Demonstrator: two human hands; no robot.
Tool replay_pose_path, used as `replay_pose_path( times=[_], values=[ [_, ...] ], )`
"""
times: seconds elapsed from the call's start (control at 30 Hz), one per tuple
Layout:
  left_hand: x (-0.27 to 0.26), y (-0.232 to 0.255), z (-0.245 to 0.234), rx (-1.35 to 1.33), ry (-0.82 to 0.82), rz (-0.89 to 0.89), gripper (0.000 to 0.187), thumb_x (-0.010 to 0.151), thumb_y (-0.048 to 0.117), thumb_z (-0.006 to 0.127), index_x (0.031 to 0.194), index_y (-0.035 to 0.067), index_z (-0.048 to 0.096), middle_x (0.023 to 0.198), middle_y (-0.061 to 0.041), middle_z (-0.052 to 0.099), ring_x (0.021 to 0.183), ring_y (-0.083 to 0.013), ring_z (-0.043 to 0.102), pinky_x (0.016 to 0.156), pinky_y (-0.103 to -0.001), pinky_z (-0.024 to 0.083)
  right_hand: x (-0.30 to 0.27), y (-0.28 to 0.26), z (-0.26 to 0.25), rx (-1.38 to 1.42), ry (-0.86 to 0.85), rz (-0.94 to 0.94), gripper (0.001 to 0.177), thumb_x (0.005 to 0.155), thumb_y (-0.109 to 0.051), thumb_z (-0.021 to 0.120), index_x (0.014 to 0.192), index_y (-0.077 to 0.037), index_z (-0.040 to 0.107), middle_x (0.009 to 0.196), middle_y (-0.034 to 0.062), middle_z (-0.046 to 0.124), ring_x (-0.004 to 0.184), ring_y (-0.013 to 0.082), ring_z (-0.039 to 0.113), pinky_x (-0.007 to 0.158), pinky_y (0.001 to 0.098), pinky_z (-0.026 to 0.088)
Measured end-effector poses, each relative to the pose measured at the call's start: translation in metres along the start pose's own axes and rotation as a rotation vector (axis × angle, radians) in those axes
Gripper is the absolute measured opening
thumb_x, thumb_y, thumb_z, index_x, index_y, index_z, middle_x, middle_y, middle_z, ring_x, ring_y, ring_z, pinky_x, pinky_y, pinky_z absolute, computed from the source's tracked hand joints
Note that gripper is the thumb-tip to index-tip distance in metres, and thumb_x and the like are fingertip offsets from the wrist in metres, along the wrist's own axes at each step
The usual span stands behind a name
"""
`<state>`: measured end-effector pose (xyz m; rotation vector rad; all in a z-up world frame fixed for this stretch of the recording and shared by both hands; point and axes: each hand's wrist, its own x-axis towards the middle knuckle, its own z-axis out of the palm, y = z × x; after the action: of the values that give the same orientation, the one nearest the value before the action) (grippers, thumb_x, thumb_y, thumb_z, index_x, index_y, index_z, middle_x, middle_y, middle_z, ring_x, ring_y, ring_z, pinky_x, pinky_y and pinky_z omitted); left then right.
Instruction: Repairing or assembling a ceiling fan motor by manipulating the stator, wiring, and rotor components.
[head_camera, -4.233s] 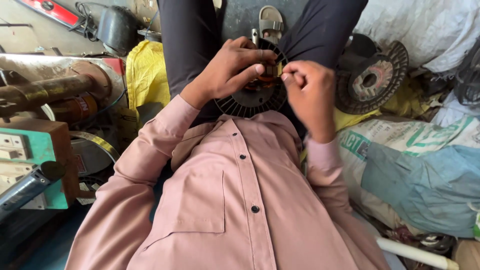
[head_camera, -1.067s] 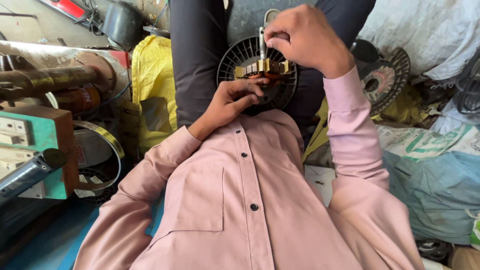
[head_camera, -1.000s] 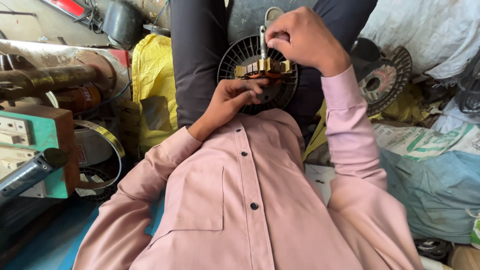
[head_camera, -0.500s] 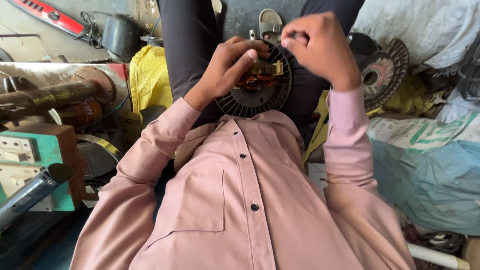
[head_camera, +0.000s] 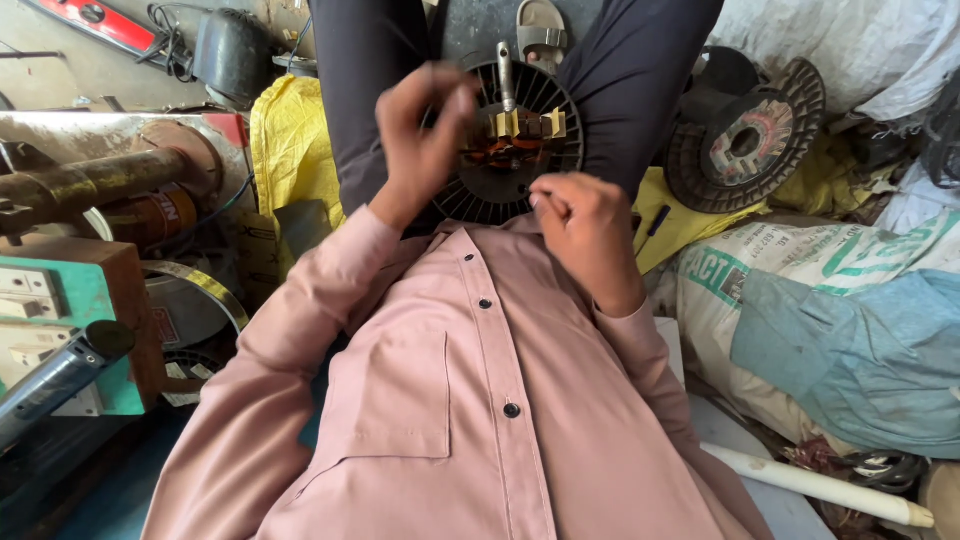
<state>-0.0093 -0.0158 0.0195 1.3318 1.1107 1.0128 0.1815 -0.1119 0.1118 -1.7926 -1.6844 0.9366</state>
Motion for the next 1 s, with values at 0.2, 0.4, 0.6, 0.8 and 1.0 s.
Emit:
replay_pose_path(
  times=[0.2, 0.4, 0.6, 0.8, 1.0],
  values=[
    [-0.028, 0.032, -0.018, 0.422, -0.649, 0.697, 0.012, 0.083, 0.018, 0.074, 0.090, 0.009, 0.072, 0.134, -0.010, 0.074, 0.073, -0.0212, 0.065, 0.066, -0.037, 0.051, 0.002, -0.020, -0.025, -0.145, -0.273, -0.170, 0.010, 0.089, -0.011, 0.072, 0.096, -0.005, 0.075, 0.078, 0.0115, 0.065, 0.066, 0.0270, 0.065, 0.060, 0.0387, 0.051],
    [-0.054, 0.027, -0.015, 0.125, -0.493, 0.339, 0.016, 0.088, 0.004, 0.075, 0.104, 0.003, 0.074, 0.134, -0.011, 0.069, 0.101, -0.0287, 0.072, 0.088, -0.037, 0.058, 0.085, -0.020, -0.059, -0.402, -0.327, -0.486, 0.010, 0.097, -0.012, 0.073, 0.088, -0.009, 0.075, 0.078, 0.0095, 0.067, 0.066, 0.0238, 0.065, 0.060, 0.0372, 0.050],
    [-0.059, 0.009, -0.005, -0.192, -0.403, 0.077, 0.015, 0.093, -0.004, 0.069, 0.108, -0.002, 0.070, 0.137, -0.017, 0.068, 0.128, -0.0316, 0.067, 0.109, -0.038, 0.051, 0.153, 0.020, -0.031, -0.204, -0.338, -0.485, 0.003, 0.091, -0.005, 0.077, 0.091, -0.005, 0.079, 0.071, 0.0069, 0.065, 0.062, 0.0192, 0.058, 0.060, 0.0343, 0.044],
    [-0.064, 0.011, -0.007, -0.131, -0.269, -0.249, 0.012, 0.095, 0.000, 0.066, 0.105, 0.001, 0.074, 0.123, -0.012, 0.075, 0.093, -0.0189, 0.073, 0.081, -0.031, 0.058, 0.160, 0.080, -0.002, -0.067, -0.408, -0.279, 0.006, 0.087, -0.005, 0.078, 0.092, -0.003, 0.079, 0.059, 0.0029, 0.053, 0.051, 0.0110, 0.047, 0.053, 0.0305, 0.039],
    [0.009, 0.034, -0.015, 0.159, -0.296, 0.272, 0.034, 0.105, 0.019, 0.064, 0.130, -0.004, 0.065, 0.114, -0.013, 0.074, 0.101, -0.0263, 0.066, 0.093, -0.037, 0.051, 0.155, 0.095, -0.009, -0.038, -0.344, -0.181, 0.003, 0.093, -0.005, 0.078, 0.095, -0.003, 0.079, 0.057, 0.0014, 0.049, 0.051, 0.0109, 0.042, 0.052, 0.0303, 0.035]
  ],
)
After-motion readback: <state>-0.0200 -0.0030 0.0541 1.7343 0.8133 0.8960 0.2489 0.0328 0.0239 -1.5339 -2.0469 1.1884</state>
